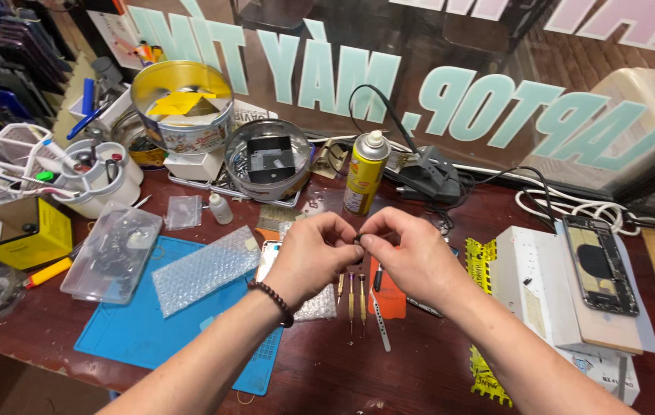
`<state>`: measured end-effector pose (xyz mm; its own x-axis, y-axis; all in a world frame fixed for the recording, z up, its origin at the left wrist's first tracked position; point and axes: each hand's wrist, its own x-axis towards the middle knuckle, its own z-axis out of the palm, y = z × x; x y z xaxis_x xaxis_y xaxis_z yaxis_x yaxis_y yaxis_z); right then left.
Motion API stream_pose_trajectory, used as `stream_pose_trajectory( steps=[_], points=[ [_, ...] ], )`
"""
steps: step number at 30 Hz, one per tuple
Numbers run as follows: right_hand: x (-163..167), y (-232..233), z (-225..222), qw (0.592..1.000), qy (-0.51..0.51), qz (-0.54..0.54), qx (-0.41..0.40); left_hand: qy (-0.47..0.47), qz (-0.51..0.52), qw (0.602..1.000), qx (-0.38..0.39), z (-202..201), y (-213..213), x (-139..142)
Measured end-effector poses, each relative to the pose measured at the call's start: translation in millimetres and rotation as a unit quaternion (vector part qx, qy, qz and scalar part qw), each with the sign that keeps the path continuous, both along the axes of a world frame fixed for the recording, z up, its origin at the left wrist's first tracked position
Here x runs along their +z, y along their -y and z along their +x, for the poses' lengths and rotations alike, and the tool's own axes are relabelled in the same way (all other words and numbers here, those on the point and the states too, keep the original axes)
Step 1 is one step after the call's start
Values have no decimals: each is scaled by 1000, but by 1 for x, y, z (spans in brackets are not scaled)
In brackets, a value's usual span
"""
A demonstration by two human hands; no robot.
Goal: The person disassembles a smartphone, removes a small internal component, cleans it with a spray and a toothbrush, then reinserts it and continues adjusting internal parts with a screwdriver and a plastic spudger. The work is performed on a cluttered workbench with multiple tools and phone parts visible.
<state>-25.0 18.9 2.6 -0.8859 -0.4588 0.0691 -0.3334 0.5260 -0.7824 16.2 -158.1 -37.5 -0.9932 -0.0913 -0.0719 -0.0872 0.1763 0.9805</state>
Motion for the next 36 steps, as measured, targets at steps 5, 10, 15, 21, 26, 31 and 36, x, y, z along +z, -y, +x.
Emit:
stream_pose_trajectory(
  steps=[5, 10, 15, 21, 26, 31, 36],
  points=[
    [-2, 44, -27, 999, 3, -55, -1, 39, 62, 993, 94, -8, 56, 19],
    [-5, 95, -35, 990, 118, -78, 12, 26, 39, 989, 137, 4, 124, 21],
    [-9, 145, -31, 995, -14, -75, 58, 23, 51, 921, 387, 20, 266, 11],
    [-11, 192, -16, 999, -1, -48, 22, 79, 49, 769, 632, 29, 415, 6],
    [-8, 211, -5, 999, 30, -29, 0, 116, 48, 790, 600, 18, 459, -9],
    [-7, 207, 2, 994, 94, -46, -14, -1, -97, 794, 601, 27, 478, -12],
    [8, 207, 3, 995, 18, -74, 57, -218, -223, 849, 427, 68, 462, 45]
  ],
)
